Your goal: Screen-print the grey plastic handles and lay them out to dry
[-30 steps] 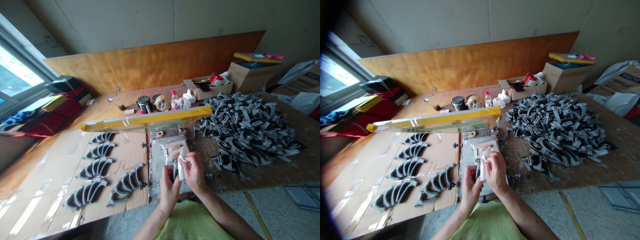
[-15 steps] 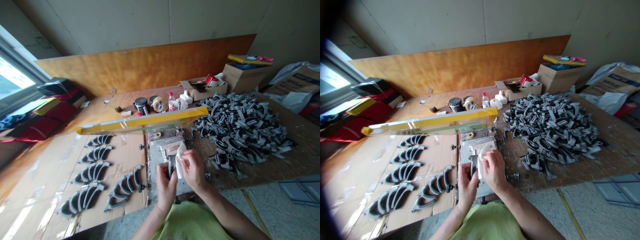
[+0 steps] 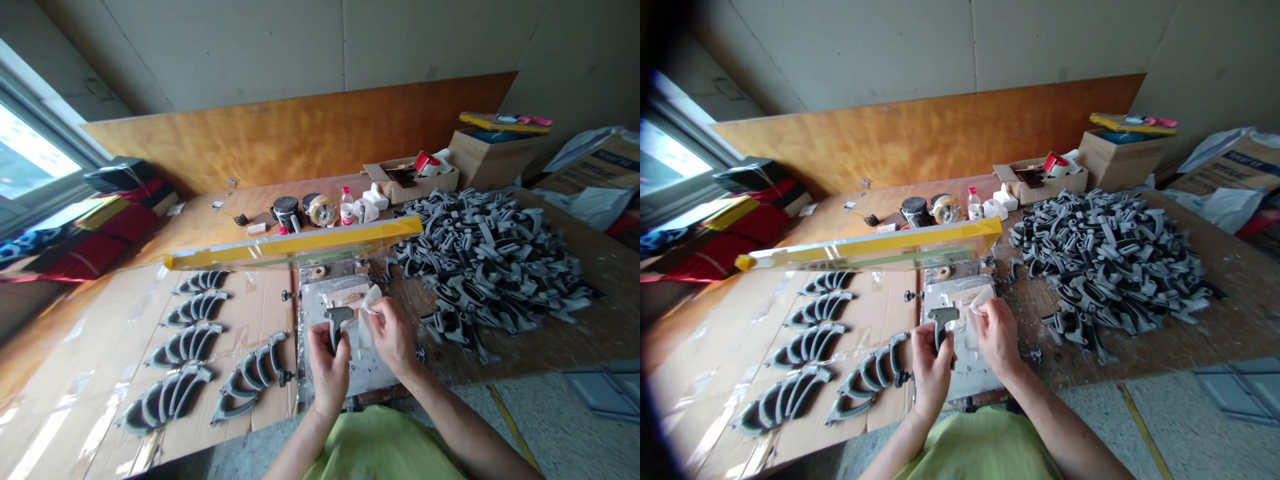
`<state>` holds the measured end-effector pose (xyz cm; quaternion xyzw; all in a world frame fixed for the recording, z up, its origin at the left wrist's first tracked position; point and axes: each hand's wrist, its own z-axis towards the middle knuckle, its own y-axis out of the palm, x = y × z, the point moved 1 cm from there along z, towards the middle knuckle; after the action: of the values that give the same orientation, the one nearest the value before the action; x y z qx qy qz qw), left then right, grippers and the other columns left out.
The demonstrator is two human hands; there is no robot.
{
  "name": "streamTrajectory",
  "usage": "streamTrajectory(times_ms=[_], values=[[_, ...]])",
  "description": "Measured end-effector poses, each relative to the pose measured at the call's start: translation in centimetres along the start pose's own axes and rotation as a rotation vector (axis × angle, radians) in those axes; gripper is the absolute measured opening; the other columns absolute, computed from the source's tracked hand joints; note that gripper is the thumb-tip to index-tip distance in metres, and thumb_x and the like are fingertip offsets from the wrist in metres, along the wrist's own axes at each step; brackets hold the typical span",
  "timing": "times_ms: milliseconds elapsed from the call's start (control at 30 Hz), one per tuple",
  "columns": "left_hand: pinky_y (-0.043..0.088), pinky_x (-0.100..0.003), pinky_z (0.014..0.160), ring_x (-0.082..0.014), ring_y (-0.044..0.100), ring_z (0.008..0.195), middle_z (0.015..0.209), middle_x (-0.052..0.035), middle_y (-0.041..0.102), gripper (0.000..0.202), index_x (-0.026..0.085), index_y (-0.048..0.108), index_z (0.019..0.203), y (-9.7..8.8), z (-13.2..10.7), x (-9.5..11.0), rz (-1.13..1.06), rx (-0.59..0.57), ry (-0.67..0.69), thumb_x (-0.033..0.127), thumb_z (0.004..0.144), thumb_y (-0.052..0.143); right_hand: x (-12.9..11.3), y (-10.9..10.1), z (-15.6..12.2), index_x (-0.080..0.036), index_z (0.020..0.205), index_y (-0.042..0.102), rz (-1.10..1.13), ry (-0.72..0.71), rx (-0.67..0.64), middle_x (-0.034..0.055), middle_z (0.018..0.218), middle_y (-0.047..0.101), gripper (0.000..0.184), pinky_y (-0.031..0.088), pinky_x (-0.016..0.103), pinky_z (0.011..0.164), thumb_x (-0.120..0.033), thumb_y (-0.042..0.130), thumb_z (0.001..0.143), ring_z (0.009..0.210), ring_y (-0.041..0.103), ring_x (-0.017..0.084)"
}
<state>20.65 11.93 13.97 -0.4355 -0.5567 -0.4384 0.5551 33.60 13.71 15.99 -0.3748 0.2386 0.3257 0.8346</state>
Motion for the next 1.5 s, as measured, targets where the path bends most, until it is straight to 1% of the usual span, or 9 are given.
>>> streamTrajectory(times_ms=[233,433,633,800,1000,1067,1233,1333,1500], values=[[0.045,-0.023,0.063,-0.0118,0.054,0.068,0.077,0.0017,0.055,0.027,0.019,0.049,0.090,0.9,0.1,0.1,0.057,0.006,0.113,0.028,0.076,0.070,-1.7,0.0,1.0,-0.022,0.080,0.050,0.058,-0.077,-0.027,0.0035,0.079,0.058,0.014,0.046,0.031,0.071,-0.017,0.054,0.092,0.077,0.056,0.019],[0.036,-0.018,0.038,-0.0067,0.044,0.041,0.063,0.0096,0.048,0.024,0.023,0.040,0.090,2.3,0.0,0.6,-0.076,-0.016,-0.104,0.036,0.084,0.060,1.0,-0.3,1.1,-0.022,0.080,0.050,-0.009,-0.013,0.031,0.0027,0.076,0.058,0.014,0.044,0.030,0.065,-0.020,0.054,0.093,0.072,0.056,0.018],[0.033,-0.016,0.034,-0.0046,0.042,0.038,0.062,0.0110,0.047,0.025,0.023,0.040,0.088,4.0,0.0,0.9,-0.132,-0.023,-0.156,0.032,0.081,0.061,1.3,-0.7,1.8,-0.023,0.079,0.051,-0.067,-0.179,-0.003,0.0041,0.077,0.059,0.015,0.044,0.032,0.070,-0.015,0.050,0.092,0.075,0.055,0.019],[0.033,-0.016,0.034,-0.0057,0.040,0.035,0.054,0.0133,0.044,0.027,0.024,0.039,0.091,4.9,0.2,-0.4,-0.165,-0.109,-0.263,0.039,0.083,0.060,9.8,-1.0,2.8,-0.022,0.078,0.053,-0.138,0.047,0.005,0.0034,0.075,0.061,0.016,0.043,0.030,0.065,-0.028,0.053,0.093,0.071,0.057,0.019],[0.033,-0.017,0.035,-0.0085,0.052,0.043,0.068,0.0064,0.058,0.037,0.023,0.041,0.091,7.9,-0.2,-4.5,-0.148,-0.247,-0.604,0.048,0.077,0.063,22.0,0.6,7.1,-0.019,0.076,0.056,-0.057,0.366,-0.049,0.0046,0.073,0.066,0.016,0.048,0.031,0.066,-0.031,0.057,0.086,0.070,0.063,0.021],[0.034,-0.017,0.036,-0.0092,0.055,0.046,0.073,0.0035,0.062,0.040,0.022,0.042,0.092,9.3,-0.2,-6.1,-0.135,-0.298,-0.716,0.051,0.075,0.064,23.9,2.1,9.1,-0.016,0.086,0.061,0.021,0.374,-0.141,0.0073,0.084,0.070,0.008,0.051,0.031,0.069,-0.023,0.057,0.084,0.075,0.066,0.020],[0.043,-0.019,0.042,-0.0121,0.062,0.060,0.085,-0.0020,0.064,0.047,0.020,0.047,0.095,13.4,1.1,-9.1,-0.168,-0.335,-0.809,0.053,0.069,0.069,25.6,3.6,13.7,-0.021,0.116,0.063,0.022,0.153,-0.353,0.0060,0.111,0.071,0.038,0.052,0.030,0.083,-0.006,0.056,0.082,0.091,0.068,0.016],[0.052,-0.025,0.053,-0.0136,0.063,0.068,0.089,-0.0032,0.062,0.045,0.019,0.051,0.098,15.9,2.4,-10.7,-0.159,-0.310,-0.798,0.046,0.069,0.072,27.0,1.2,15.9,-0.021,0.106,0.069,-0.262,0.034,-0.320,0.0066,0.104,0.071,0.034,0.049,0.032,0.088,-0.002,0.052,0.084,0.098,0.064,0.020],[0.054,-0.028,0.060,-0.0132,0.060,0.068,0.086,-0.0007,0.058,0.036,0.020,0.054,0.102,19.6,4.6,-13.3,-0.079,-0.259,-0.770,0.028,0.072,0.070,31.4,-4.2,17.7,-0.018,0.100,0.072,-0.621,0.162,-0.480,0.0102,0.105,0.068,0.042,0.044,0.029,0.083,0.006,0.045,0.078,0.099,0.060,0.021]])
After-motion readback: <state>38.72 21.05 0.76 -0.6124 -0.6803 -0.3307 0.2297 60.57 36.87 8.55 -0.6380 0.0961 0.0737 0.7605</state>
